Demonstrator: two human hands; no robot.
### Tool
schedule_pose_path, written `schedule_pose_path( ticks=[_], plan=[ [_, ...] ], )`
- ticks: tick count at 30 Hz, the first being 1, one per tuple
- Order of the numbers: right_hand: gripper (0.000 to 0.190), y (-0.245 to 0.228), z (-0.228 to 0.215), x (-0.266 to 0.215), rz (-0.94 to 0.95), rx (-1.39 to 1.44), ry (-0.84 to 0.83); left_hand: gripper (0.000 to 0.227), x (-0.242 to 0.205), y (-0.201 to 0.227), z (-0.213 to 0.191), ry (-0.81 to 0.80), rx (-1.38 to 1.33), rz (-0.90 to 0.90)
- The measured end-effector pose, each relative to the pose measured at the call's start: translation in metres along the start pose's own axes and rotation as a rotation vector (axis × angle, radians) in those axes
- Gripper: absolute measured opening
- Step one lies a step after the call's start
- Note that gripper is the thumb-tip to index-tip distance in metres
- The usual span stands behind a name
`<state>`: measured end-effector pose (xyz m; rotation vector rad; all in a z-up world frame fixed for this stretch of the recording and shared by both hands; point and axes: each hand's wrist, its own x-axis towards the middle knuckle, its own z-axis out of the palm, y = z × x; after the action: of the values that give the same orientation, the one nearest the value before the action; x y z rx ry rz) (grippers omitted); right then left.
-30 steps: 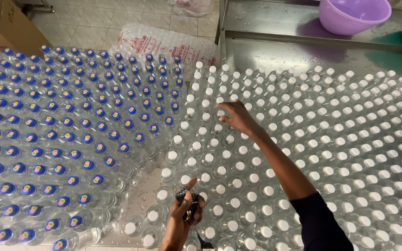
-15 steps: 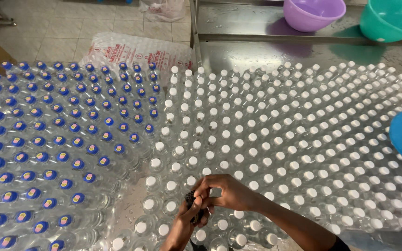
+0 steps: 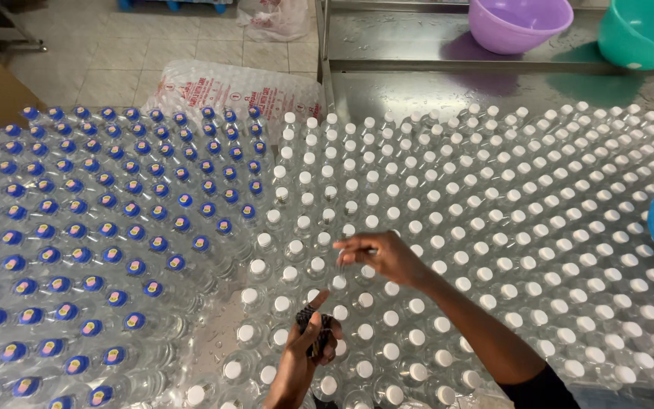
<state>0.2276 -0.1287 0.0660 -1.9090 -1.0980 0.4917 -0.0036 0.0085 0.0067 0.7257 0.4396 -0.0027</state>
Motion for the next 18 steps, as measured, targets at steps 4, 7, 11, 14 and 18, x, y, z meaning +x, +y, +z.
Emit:
schedule_pose_path(
  ticks=[4,7,11,14,18],
  plan=[
    [0.029,0.072,-0.032,0.064,-0.094,-0.168,0.139,0.077,-0.005,0.001,-0.005,0.076,-0.039,0.014],
    [0.031,0.135,-0.045,0.111,-0.062,-0.085,0.273,0.076,-0.014,0.007,-0.001,0.14,-0.021,-0.013],
    [0.026,0.184,-0.045,0.147,-0.025,-0.112,0.341,0.078,-0.011,-0.003,-0.014,0.183,-0.06,-0.016],
    [0.025,0.2,-0.045,0.152,-0.048,-0.177,0.297,0.077,-0.012,-0.004,-0.014,0.205,-0.082,0.001],
    [0.026,0.193,-0.051,0.141,-0.038,-0.163,0.238,0.076,-0.011,-0.005,-0.017,0.215,-0.079,0.005]
  ],
)
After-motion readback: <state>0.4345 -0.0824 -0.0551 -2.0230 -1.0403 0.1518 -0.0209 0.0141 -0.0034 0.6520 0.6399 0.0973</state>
